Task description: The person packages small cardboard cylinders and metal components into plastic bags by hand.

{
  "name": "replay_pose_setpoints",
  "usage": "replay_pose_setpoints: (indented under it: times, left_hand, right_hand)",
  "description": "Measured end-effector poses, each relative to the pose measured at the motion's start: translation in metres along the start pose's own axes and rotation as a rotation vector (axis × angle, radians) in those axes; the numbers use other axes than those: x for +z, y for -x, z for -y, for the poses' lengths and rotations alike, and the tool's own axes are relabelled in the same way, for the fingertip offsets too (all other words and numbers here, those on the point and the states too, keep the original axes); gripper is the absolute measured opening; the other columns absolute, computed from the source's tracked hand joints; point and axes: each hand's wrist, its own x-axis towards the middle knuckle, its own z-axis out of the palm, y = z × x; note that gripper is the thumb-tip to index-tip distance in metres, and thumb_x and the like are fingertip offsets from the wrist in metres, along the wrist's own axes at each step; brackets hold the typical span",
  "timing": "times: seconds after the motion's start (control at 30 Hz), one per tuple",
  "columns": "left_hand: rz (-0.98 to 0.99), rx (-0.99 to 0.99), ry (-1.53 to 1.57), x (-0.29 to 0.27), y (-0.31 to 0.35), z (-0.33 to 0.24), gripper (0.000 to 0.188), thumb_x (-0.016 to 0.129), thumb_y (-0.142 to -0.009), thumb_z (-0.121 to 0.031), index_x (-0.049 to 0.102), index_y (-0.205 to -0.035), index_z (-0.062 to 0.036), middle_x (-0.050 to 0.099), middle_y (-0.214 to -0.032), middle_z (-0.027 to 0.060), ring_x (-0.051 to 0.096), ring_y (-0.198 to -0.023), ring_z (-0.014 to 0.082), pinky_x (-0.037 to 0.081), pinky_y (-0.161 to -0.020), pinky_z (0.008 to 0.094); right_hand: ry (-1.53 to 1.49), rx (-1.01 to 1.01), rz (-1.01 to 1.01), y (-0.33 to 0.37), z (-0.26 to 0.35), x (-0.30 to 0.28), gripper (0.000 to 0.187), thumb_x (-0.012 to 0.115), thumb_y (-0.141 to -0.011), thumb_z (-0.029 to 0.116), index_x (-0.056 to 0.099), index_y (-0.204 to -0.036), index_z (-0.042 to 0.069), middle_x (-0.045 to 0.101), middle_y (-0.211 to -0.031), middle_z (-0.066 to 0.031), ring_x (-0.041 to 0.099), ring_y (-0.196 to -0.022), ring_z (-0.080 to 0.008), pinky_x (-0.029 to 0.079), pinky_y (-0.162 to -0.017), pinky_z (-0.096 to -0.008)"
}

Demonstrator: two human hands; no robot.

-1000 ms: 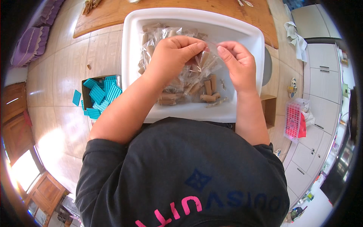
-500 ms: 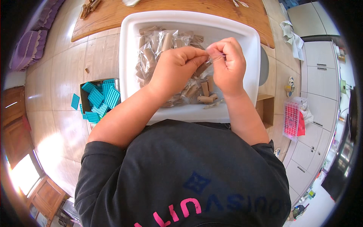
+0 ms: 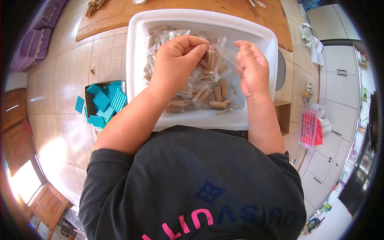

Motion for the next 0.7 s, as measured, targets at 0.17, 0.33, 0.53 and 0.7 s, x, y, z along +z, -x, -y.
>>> replay_pose_setpoints:
  times: [0.17,0.33,0.53,0.7]
  left_hand:
    - [0.025,0.025,-0.068,0.0,-0.001,0.002,0.011,0.057,-0.086,-0.007,0.061,-0.092,0.0012,0.063,-0.079,0.0025,0.057,-0.07,0.006,0.048,-0.062,0.0198]
    - [0.019,-0.023,-0.053,0.0,-0.001,-0.001,0.011,0.056,-0.086,-0.006,0.061,-0.092,0.0014,0.064,-0.081,0.0034,0.057,-0.071,0.0062,0.048,-0.062,0.0196]
    - [0.036,-0.041,0.0,-0.001,0.0,-0.004,0.01,0.053,-0.086,-0.002,0.061,-0.09,0.0022,0.063,-0.08,0.0037,0.057,-0.07,0.0069,0.049,-0.063,0.0202]
    - [0.051,-0.084,0.135,-0.004,0.002,0.0,0.011,0.051,-0.084,-0.001,0.061,-0.087,0.0029,0.062,-0.076,0.005,0.057,-0.069,0.0075,0.047,-0.059,0.0201]
  right_hand:
    - [0.296,0.014,0.066,0.007,-0.004,0.016,0.014,0.063,-0.083,0.014,0.059,-0.088,0.001,0.057,-0.074,0.0035,0.046,-0.064,-0.0014,0.036,-0.057,-0.0158]
    - [0.272,-0.017,0.084,0.006,-0.009,0.01,0.01,0.06,-0.084,0.01,0.059,-0.089,0.001,0.057,-0.074,0.0033,0.047,-0.066,-0.0017,0.037,-0.06,-0.0161]
    - [0.103,0.026,0.124,0.005,-0.013,0.007,0.006,0.059,-0.084,0.009,0.058,-0.085,0.003,0.049,-0.064,0.0068,0.035,-0.051,0.0002,0.027,-0.045,-0.0165]
    - [0.014,0.136,0.134,0.006,-0.014,0.005,0.011,0.06,-0.084,0.013,0.057,-0.083,0.003,0.045,-0.06,0.0069,0.03,-0.046,-0.0004,0.021,-0.042,-0.0172]
